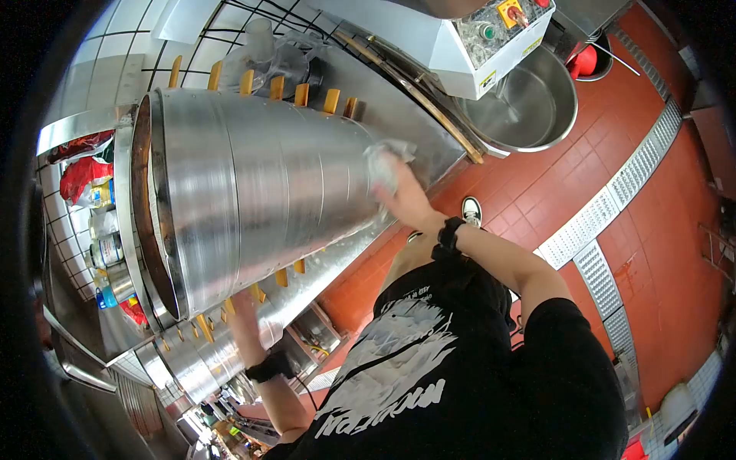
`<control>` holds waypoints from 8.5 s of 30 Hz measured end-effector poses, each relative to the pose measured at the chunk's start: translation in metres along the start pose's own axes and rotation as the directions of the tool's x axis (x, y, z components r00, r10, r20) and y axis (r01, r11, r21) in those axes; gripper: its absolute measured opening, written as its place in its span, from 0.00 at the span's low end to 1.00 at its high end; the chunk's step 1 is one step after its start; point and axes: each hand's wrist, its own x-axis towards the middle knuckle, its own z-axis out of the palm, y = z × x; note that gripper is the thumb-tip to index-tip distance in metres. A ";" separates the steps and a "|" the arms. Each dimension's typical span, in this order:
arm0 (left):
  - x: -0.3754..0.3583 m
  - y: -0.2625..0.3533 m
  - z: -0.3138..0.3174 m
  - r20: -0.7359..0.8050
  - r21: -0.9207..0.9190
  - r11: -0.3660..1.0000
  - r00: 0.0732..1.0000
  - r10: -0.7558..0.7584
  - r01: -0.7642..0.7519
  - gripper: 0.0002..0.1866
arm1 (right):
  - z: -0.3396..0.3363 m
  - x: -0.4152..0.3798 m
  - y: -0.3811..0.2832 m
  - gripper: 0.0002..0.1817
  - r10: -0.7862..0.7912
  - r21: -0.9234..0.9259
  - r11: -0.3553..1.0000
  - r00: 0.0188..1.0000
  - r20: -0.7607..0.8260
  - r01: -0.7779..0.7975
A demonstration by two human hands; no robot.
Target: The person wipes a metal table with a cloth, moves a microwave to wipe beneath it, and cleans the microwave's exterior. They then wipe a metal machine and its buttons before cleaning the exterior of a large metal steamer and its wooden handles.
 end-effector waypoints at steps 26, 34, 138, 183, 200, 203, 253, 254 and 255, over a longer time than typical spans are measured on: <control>0.004 0.037 0.046 0.402 -0.858 0.296 0.907 -0.126 0.421 0.49 | 0.024 0.065 0.024 0.23 0.179 0.150 0.978 0.946 -0.272 -0.142; 0.010 0.032 0.056 0.355 -0.910 0.202 0.933 -0.066 0.361 0.46 | 0.050 0.032 0.004 0.24 0.110 0.159 0.986 0.881 -0.460 -0.041; 0.005 0.015 0.039 0.229 -0.906 0.353 0.972 -0.056 0.233 0.35 | 0.090 -0.020 -0.217 0.18 -0.546 -0.082 -0.206 -0.045 0.837 0.975; -0.031 0.010 0.187 -0.106 -0.994 0.017 0.990 -0.096 -0.105 0.26 | 0.016 0.083 -0.056 0.30 0.156 -0.429 0.901 0.867 0.473 0.072; -0.052 0.111 0.158 0.320 -0.769 0.456 0.888 -0.331 0.447 0.30 | 0.038 0.098 -0.094 0.27 0.472 -0.067 0.820 0.606 0.640 -0.568; -0.048 0.157 0.169 0.389 -0.757 0.469 0.890 -0.237 0.455 0.32 | 0.009 0.099 -0.073 0.23 0.568 -0.141 0.778 0.589 0.574 -0.612; 0.058 -0.026 0.101 -0.415 -0.633 0.747 0.903 -0.107 -0.203 0.17 | -0.001 0.146 -0.070 0.20 -0.254 -0.442 0.757 0.840 0.480 0.481; 0.049 -0.031 0.104 -0.428 -0.593 0.783 0.897 -0.110 -0.187 0.17 | 0.004 0.150 -0.076 0.20 -0.222 -0.443 0.751 0.819 0.529 0.490; 0.039 -0.034 0.104 -0.440 -0.552 0.817 0.891 -0.111 -0.170 0.17 | 0.011 0.154 -0.082 0.20 -0.189 -0.444 0.744 0.795 0.576 0.499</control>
